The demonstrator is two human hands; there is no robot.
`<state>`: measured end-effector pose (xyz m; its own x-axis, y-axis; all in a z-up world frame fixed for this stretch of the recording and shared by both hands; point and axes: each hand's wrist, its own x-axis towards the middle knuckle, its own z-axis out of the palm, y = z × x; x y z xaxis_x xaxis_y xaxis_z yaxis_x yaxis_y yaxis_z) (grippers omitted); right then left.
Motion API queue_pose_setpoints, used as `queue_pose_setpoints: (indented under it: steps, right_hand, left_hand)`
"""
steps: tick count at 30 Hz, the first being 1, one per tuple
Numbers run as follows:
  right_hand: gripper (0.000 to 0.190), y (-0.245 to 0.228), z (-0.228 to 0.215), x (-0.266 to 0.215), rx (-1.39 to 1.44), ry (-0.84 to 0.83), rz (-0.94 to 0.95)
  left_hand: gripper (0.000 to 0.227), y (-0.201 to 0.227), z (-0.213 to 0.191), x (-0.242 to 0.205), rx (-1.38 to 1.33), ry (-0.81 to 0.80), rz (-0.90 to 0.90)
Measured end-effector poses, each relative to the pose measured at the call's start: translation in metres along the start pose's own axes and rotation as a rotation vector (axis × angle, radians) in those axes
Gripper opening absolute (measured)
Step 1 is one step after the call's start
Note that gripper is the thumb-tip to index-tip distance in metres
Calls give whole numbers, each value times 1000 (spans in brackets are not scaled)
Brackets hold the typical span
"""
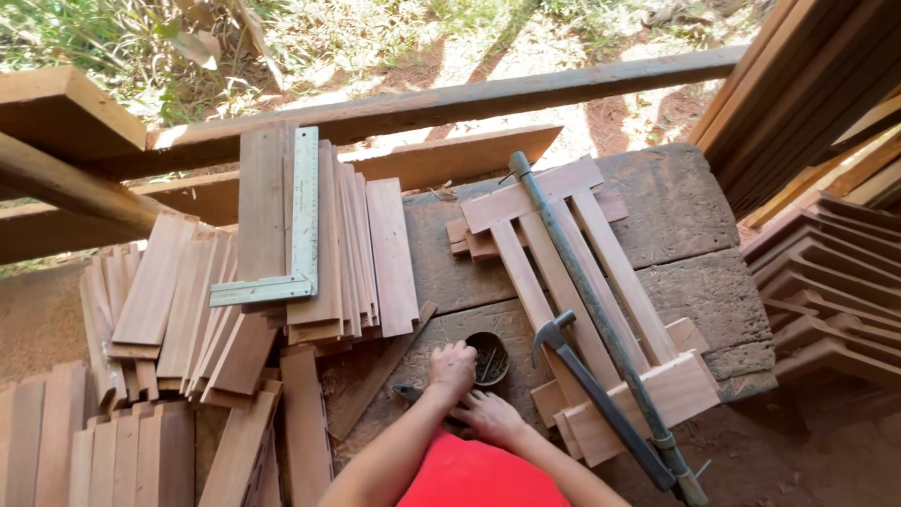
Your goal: The person hammers nails into small wooden frame assemblies on a rustic workbench, taking nails from a tin cup and using pliers to hold or straighten them. They reposition the frames, check alignment with an L-square ruler, and continue driving nails along the joints.
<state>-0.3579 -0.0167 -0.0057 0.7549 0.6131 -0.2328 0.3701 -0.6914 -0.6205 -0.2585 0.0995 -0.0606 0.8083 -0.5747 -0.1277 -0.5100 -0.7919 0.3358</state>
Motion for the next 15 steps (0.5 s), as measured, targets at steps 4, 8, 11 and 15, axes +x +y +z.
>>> queue_pose_setpoints:
  steps: [4, 8, 11, 15]
  right_hand:
    - [47, 53, 73, 8, -245, 72, -33]
    - [36, 57, 85, 6, -216, 77, 73]
    - [58, 24, 25, -3, 21, -51, 252]
    - [74, -25, -78, -29, 455, -55, 447]
  left_hand:
    - [7, 0, -14, -7, -193, 35, -60]
    - [12, -5, -18, -5, -259, 30, -87]
    - [15, -9, -26, 0, -313, 57, -47]
    - [13, -10, -35, 7, -357, -1, 19]
